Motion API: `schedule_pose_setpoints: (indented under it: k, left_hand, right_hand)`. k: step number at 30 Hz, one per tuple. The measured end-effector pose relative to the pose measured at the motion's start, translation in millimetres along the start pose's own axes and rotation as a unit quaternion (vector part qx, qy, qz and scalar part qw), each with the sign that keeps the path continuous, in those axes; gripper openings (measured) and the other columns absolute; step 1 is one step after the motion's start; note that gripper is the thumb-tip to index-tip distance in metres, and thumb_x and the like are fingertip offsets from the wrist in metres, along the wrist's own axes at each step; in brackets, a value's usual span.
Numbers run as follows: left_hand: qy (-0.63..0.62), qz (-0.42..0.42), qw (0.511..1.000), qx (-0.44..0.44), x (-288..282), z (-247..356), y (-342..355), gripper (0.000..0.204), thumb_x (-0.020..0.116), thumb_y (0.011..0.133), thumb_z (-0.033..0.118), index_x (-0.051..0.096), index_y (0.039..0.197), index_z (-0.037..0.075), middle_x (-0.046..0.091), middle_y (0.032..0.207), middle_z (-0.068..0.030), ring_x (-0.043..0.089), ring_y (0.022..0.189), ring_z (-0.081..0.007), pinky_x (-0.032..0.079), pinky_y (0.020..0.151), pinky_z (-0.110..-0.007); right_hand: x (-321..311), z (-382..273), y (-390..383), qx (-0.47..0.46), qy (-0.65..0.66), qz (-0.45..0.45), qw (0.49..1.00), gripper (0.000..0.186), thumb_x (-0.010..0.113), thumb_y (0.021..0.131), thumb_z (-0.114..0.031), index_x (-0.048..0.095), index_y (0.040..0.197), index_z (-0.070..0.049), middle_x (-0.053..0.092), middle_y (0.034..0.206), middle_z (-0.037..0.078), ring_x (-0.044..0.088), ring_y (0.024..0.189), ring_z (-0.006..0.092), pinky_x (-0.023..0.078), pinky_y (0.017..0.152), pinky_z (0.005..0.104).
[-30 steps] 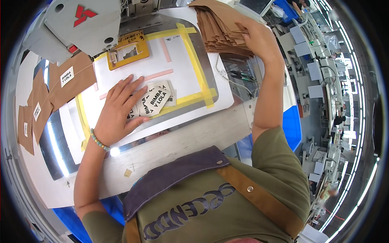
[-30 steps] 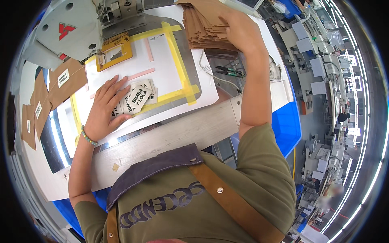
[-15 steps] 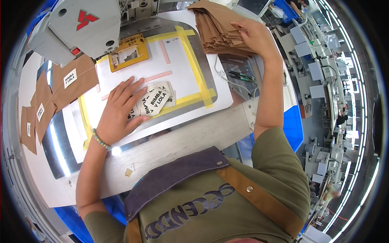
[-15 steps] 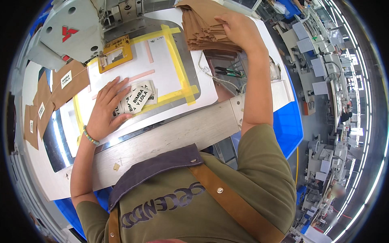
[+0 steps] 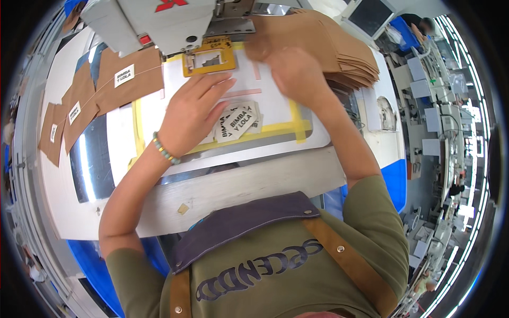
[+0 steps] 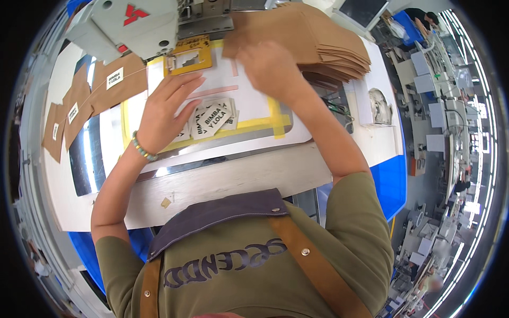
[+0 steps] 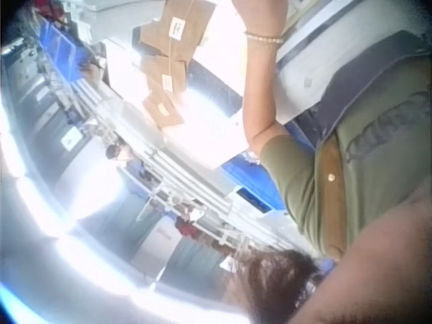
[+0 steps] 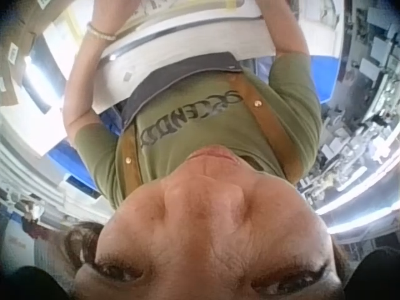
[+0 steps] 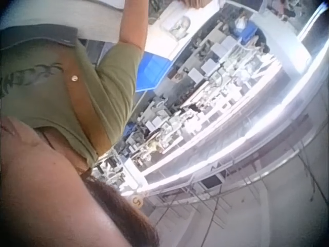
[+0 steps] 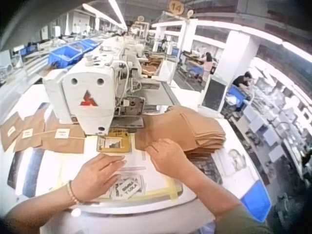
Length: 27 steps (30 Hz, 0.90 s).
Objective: Sewing brand labels onto small brown leather or cardstock pieces using an industrial sewing machine.
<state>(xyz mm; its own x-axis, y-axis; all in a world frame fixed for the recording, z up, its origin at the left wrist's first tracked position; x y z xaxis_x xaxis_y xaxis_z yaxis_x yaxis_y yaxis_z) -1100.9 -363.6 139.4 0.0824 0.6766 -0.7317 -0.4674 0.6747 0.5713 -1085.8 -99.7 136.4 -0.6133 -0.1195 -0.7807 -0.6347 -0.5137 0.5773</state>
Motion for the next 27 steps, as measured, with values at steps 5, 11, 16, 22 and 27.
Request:
schedule_pose_setpoints:
  k: [5,11,16,22,27]
  left_hand:
    - [0.04,-0.026,0.999,0.021,19.5,-19.0,9.0,0.027,0.077,0.087,0.003,0.073,0.113,0.003,0.074,0.116,-0.0098,0.069,0.104,-0.0318,0.059,0.09,-0.041]
    - [0.142,-0.067,0.984,0.082,20.1,-43.2,-5.8,0.011,0.069,0.081,0.006,0.066,0.092,0.006,0.066,0.096,-0.0067,0.066,0.096,-0.026,0.059,0.081,-0.037]
    - [0.22,-0.066,0.968,0.102,-0.2,-54.0,-22.3,0.01,0.069,0.08,0.006,0.063,0.088,0.007,0.065,0.095,-0.006,0.067,0.095,-0.0235,0.059,0.081,-0.036]
    - [0.255,-0.111,0.96,0.032,-22.2,-72.9,-51.8,0.028,0.068,0.08,0.001,0.073,0.108,0.002,0.074,0.112,-0.0086,0.068,0.103,-0.0266,0.059,0.089,-0.037]
    - [0.24,-0.073,0.968,-0.007,-31.3,-54.6,-65.4,0.039,0.076,0.089,0.01,0.073,0.127,0.002,0.071,0.137,-0.0093,0.066,0.123,-0.0313,0.057,0.102,-0.041]
  right_hand:
    - [11.7,-58.2,3.0,-0.049,0.137,-0.057,0.988,0.019,0.067,0.087,-0.007,0.071,0.106,-0.009,0.075,0.104,0.003,0.071,0.097,0.0245,0.055,0.09,0.0382]
    - [7.6,-48.7,-8.8,-0.039,0.062,-0.045,0.996,0.023,0.069,0.084,-0.009,0.074,0.107,-0.008,0.077,0.11,0.005,0.072,0.103,0.0242,0.056,0.093,0.0377]
    - [17.0,-27.0,-21.1,0.006,0.04,-0.069,0.997,0.026,0.071,0.084,-0.008,0.078,0.11,-0.007,0.078,0.118,0.006,0.072,0.108,0.026,0.055,0.096,0.0396]
    - [14.7,-38.0,-16.8,0.059,0.142,-0.141,0.978,0.041,0.066,0.105,-0.032,0.071,0.136,-0.005,0.065,0.148,0.012,0.054,0.143,0.0324,0.043,0.118,0.0494]
    - [19.8,-38.8,-29.5,0.095,0.16,-0.244,0.952,0.065,0.053,0.111,-0.049,0.048,0.162,-0.008,0.035,0.175,0.01,0.026,0.163,0.0352,0.02,0.131,0.0623]
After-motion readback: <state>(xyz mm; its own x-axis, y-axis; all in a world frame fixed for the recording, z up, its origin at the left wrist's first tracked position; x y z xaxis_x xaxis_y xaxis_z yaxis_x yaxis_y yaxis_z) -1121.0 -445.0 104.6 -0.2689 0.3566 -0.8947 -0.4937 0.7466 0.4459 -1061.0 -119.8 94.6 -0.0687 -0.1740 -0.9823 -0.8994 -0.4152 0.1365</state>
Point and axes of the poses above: each hand's wrist, its own y-axis towards the middle knuckle, its own x-axis out of the palm, z = x × y, the point moved 3 cm from there along y, towards the middle knuckle
